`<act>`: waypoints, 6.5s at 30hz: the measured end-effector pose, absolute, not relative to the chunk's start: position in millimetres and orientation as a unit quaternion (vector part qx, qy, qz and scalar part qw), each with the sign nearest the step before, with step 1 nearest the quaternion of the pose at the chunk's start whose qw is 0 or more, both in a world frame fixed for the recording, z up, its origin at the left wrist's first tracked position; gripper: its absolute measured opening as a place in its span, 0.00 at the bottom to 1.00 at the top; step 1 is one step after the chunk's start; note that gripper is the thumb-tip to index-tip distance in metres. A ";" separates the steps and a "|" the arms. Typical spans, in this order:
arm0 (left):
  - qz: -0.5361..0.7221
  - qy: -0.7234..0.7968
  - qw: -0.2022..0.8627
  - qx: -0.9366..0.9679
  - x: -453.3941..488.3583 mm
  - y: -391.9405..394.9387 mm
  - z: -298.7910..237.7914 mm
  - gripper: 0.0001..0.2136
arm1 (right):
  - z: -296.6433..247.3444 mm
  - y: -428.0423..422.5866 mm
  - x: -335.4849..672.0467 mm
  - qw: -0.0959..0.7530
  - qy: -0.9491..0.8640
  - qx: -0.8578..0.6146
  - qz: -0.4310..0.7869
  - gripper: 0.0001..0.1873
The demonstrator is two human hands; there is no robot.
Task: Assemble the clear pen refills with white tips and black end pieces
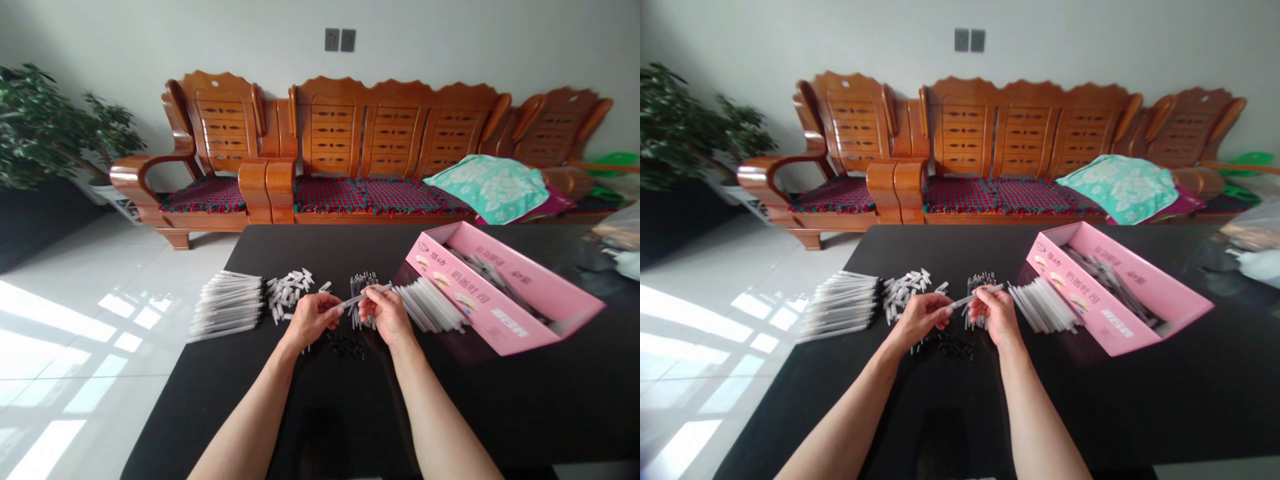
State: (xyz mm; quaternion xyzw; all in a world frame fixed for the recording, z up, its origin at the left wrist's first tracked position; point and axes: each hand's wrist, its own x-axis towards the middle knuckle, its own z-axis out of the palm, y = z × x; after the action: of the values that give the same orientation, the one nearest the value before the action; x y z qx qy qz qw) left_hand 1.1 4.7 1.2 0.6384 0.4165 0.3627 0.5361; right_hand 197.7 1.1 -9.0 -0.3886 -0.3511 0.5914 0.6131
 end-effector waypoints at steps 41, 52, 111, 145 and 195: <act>0.299 0.663 -0.012 0.686 -205.4 12.5 30.9 0.15 | -5.1 0.1 199.9 0.638 -0.318 -0.389 0.584 0.18; 0.249 0.676 -0.014 0.694 -251.3 9.5 12.5 0.16 | -8.4 2.1 204.6 0.645 -0.317 -0.388 0.576 0.18; 0.322 0.545 0.207 0.746 -24.5 7.4 -2.0 0.06 | -16.5 12.4 218.9 0.682 -0.298 -0.465 0.480 0.15; 0.263 0.433 0.256 0.824 -24.6 1.4 -6.4 0.08 | -18.3 13.2 218.1 0.680 -0.295 -0.466 0.484 0.14; 0.270 0.505 0.222 0.789 -15.7 1.4 -5.7 0.07 | -14.4 9.3 214.3 0.667 -0.298 -0.471 0.494 0.15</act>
State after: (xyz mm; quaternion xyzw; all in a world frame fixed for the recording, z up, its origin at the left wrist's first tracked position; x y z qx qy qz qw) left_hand -15.7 1.4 -5.7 0.7894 0.5050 0.2695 0.2217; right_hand 214.3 9.3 -14.4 -0.4709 -0.2981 0.4940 0.6673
